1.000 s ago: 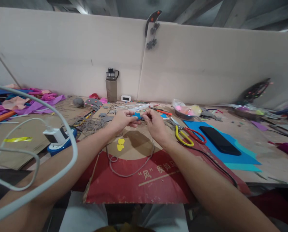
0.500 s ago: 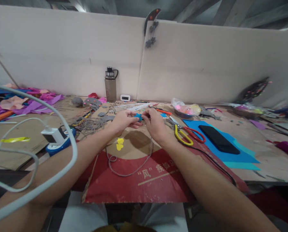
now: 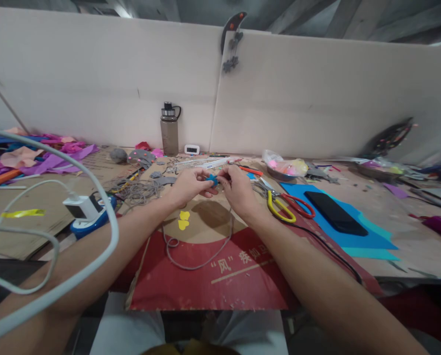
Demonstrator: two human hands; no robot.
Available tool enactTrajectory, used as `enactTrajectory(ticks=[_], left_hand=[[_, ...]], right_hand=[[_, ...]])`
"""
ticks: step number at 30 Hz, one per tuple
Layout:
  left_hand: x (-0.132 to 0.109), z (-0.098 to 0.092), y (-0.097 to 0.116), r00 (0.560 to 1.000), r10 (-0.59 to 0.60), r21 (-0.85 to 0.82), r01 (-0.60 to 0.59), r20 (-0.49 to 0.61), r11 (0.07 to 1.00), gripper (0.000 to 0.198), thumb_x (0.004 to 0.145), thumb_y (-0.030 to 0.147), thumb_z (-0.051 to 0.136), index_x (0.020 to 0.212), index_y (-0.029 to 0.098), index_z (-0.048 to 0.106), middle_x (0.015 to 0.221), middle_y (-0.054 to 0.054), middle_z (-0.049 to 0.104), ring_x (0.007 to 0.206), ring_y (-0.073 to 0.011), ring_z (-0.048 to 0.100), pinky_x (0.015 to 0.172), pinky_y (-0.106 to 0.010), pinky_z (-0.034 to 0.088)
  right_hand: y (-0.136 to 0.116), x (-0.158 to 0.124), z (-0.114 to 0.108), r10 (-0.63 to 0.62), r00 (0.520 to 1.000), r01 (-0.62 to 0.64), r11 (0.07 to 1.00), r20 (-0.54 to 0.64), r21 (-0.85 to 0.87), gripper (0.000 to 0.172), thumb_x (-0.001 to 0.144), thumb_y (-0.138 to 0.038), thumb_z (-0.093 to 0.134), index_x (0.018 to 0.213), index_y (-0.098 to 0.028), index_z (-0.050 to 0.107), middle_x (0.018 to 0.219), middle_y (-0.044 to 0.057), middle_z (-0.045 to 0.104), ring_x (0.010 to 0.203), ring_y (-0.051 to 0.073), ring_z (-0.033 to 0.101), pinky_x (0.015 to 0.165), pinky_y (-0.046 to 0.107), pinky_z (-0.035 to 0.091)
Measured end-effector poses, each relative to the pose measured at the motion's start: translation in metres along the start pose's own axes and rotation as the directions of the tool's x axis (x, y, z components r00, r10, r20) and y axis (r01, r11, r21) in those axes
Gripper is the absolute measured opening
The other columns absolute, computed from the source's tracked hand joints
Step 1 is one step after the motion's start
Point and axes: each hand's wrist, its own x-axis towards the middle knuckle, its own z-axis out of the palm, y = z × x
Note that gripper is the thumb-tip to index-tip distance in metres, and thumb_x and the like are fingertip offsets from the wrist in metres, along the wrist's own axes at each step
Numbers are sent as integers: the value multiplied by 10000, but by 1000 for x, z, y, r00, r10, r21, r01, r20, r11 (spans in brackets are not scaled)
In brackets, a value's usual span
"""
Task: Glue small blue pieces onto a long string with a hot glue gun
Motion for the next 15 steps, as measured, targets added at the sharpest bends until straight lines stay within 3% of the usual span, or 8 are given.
enactTrajectory(ticks=[8,15], left_hand=[[-3,2,2,997,76,31,-76,6,997,143,697,176,713,796,128,623,690,-83,682,626,-181,691,543,-253,554],[-4,1,2,991,133,173,-131,2,976,75,759,209,638,776,138,620,663,-69,673,599,-170,684,529,-247,551]], right_hand=[[0,0,0,2,1000,-2,1000,7,-6,57,837,-210,484,785,-213,508,823,52,590,782,184,514,715,324,394],[-1,-1,1,-18,1000,18,1000,19,-12,73,842,-211,481,771,-213,493,824,52,582,796,184,516,719,321,389]])
